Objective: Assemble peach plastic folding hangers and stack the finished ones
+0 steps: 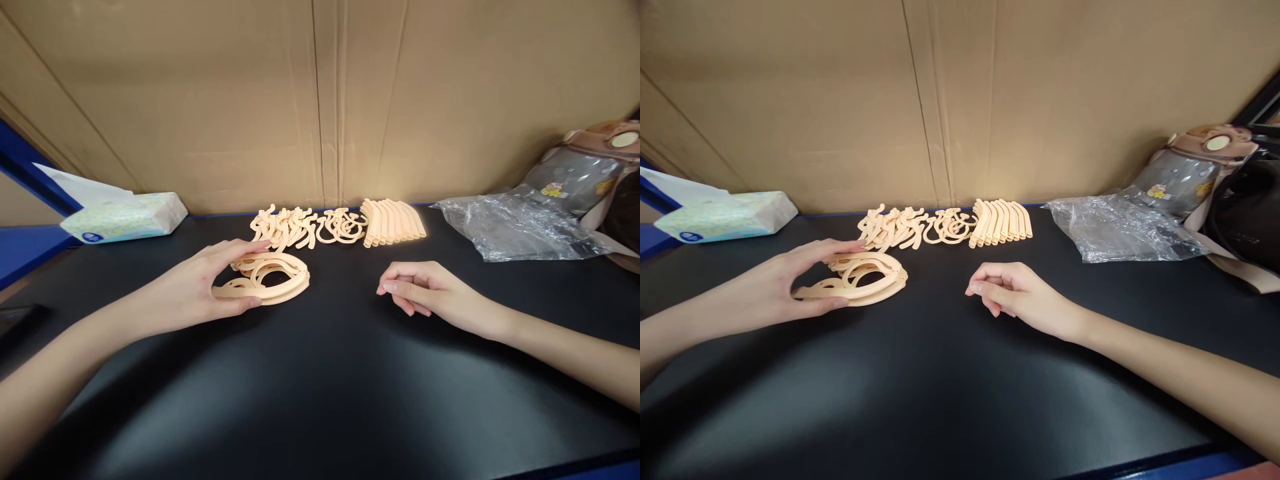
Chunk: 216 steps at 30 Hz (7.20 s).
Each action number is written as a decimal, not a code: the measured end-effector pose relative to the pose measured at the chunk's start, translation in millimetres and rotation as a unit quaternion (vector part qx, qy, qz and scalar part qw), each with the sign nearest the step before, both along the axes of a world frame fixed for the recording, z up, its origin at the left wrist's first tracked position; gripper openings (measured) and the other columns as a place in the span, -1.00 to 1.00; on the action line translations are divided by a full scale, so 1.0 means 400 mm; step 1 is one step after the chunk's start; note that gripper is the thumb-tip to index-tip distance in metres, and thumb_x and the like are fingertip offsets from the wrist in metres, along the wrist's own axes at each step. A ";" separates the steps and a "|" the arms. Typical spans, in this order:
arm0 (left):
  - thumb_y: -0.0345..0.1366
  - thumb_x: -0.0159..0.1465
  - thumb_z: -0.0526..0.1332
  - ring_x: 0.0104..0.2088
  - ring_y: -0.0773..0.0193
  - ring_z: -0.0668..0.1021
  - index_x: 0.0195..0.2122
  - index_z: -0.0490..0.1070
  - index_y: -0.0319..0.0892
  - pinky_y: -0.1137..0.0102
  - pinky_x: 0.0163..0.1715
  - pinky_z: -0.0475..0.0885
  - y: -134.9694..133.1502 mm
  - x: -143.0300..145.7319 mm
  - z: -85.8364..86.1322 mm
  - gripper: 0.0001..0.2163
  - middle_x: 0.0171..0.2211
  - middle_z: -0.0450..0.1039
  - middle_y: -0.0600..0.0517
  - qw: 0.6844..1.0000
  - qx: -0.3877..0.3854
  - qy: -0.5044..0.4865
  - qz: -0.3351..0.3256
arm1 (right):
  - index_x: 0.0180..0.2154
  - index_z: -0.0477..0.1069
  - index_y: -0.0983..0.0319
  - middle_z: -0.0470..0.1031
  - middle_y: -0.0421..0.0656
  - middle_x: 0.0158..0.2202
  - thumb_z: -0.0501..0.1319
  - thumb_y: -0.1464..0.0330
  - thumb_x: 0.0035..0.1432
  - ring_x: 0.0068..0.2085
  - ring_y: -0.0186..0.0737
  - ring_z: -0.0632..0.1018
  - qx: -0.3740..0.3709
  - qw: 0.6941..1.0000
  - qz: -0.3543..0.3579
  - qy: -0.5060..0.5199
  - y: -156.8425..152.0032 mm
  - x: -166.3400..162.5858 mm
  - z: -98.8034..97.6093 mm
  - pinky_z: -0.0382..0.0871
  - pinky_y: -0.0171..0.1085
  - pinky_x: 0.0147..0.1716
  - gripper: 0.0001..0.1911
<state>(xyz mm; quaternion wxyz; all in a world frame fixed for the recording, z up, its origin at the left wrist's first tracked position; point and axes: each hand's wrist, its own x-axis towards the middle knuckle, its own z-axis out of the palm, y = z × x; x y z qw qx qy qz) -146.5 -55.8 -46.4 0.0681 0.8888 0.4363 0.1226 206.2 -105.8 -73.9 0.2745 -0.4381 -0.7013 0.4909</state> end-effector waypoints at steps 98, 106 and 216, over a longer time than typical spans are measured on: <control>-0.12 0.39 0.03 0.30 0.11 0.17 0.27 0.10 -0.10 0.16 0.23 0.22 -0.132 0.291 -0.034 -0.54 0.30 0.11 -0.05 0.973 -0.018 0.028 -0.228 | -0.18 0.42 0.23 0.56 -0.12 -0.26 0.13 0.27 0.21 -0.25 -0.19 0.54 0.212 0.867 -0.198 -0.406 0.242 0.175 0.153 0.32 -0.29 -0.28 -0.79; -0.15 0.38 0.05 0.30 0.07 0.19 0.26 0.12 -0.06 0.07 0.22 0.22 -0.115 0.305 -0.048 -0.56 0.30 0.13 -0.05 0.974 -0.048 -0.010 -0.220 | -0.06 0.38 0.27 0.49 -0.07 -0.14 0.14 0.20 0.25 -0.14 -0.13 0.51 0.165 0.810 -0.215 -0.519 0.331 0.187 0.081 0.38 -0.13 -0.16 -0.68; 0.04 0.22 0.20 0.20 0.00 0.30 0.18 0.25 -0.19 0.15 0.14 0.26 -0.138 0.255 -0.044 -0.41 0.22 0.23 -0.14 0.986 -0.050 0.010 -0.159 | -0.38 0.51 0.30 0.50 -0.06 -0.34 0.11 0.44 0.24 -0.25 -0.14 0.39 0.515 0.699 0.108 -0.484 0.250 -0.083 0.124 -0.01 -0.20 -0.25 -0.77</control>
